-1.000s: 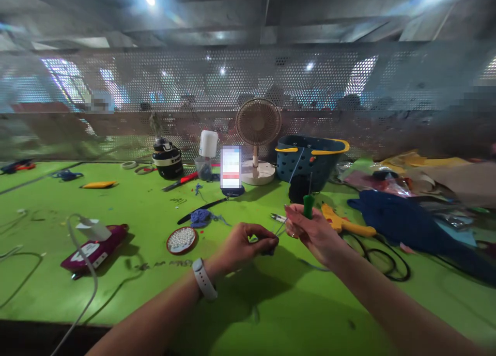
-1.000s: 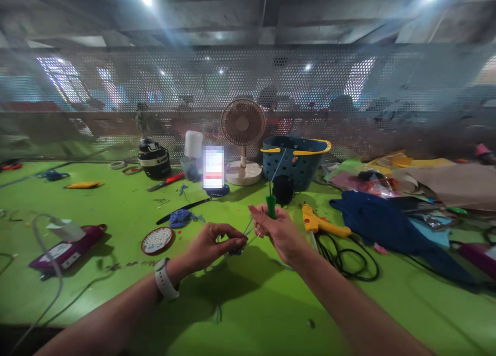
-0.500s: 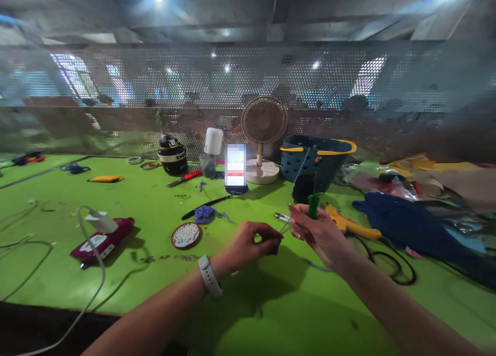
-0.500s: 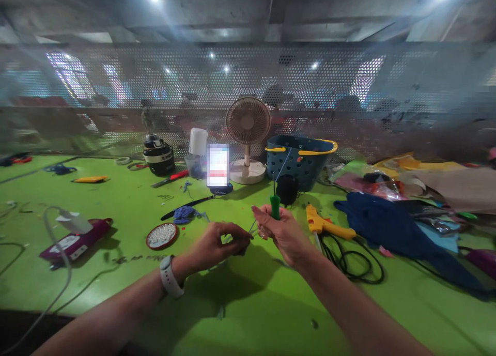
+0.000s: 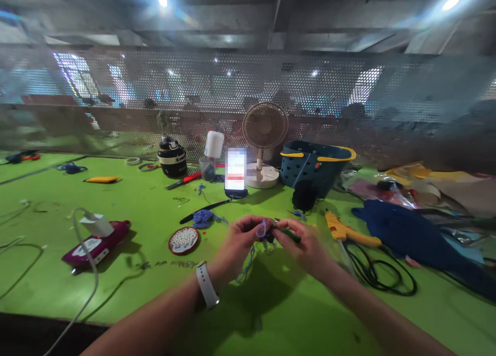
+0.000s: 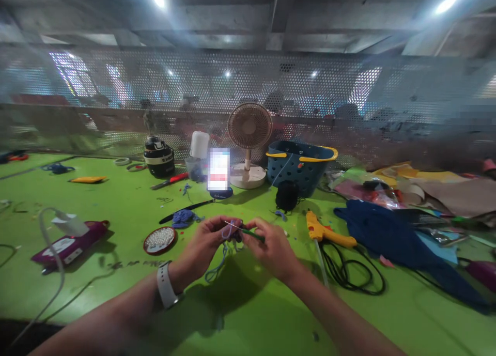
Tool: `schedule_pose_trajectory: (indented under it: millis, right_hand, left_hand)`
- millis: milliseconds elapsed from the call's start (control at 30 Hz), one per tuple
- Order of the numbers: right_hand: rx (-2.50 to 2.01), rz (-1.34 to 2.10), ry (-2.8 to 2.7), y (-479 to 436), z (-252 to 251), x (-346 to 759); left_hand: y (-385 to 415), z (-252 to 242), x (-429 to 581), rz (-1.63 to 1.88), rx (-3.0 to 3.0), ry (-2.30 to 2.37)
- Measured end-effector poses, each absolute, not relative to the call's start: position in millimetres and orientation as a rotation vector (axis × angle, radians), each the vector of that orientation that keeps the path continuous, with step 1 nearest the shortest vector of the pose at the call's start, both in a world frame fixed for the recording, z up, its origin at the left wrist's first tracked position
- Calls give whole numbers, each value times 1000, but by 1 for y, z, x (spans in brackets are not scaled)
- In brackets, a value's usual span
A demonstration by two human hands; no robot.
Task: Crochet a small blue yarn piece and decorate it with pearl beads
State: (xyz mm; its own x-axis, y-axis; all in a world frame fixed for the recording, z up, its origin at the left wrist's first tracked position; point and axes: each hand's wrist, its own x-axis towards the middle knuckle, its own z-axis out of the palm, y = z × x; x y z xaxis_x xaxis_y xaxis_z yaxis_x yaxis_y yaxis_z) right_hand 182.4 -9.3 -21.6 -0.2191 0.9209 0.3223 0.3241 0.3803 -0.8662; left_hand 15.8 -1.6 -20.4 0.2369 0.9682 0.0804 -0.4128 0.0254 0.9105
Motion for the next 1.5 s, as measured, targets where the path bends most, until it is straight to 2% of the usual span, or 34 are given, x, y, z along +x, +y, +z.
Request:
schedule_pose_trajectory:
  millis: [267,433,700,900,1367,1500]
  right_hand:
    - [-1027,1228,-1244,-9,-16,182]
    - [-974,1339,-1183,-9,-14,178]
    - [-1113,1156,-1392,-9,-20,183]
    - [-1119,1004,-1640,-10,-14,182]
    - [-1050,1138,-1667,-14,-11,189]
    - [-978,1251,-1611,-12,-16,194]
  left_hand:
    - [4,-18,9,1154,1007,611]
    - [0,-19,11,1212,1046,594]
    - [0,-21,14,1311,1067,695]
    - [2,-23,12,1217,1178,747]
    - [3,-17,9,1105,1026,667]
    - [3,-19,11,961,881,556]
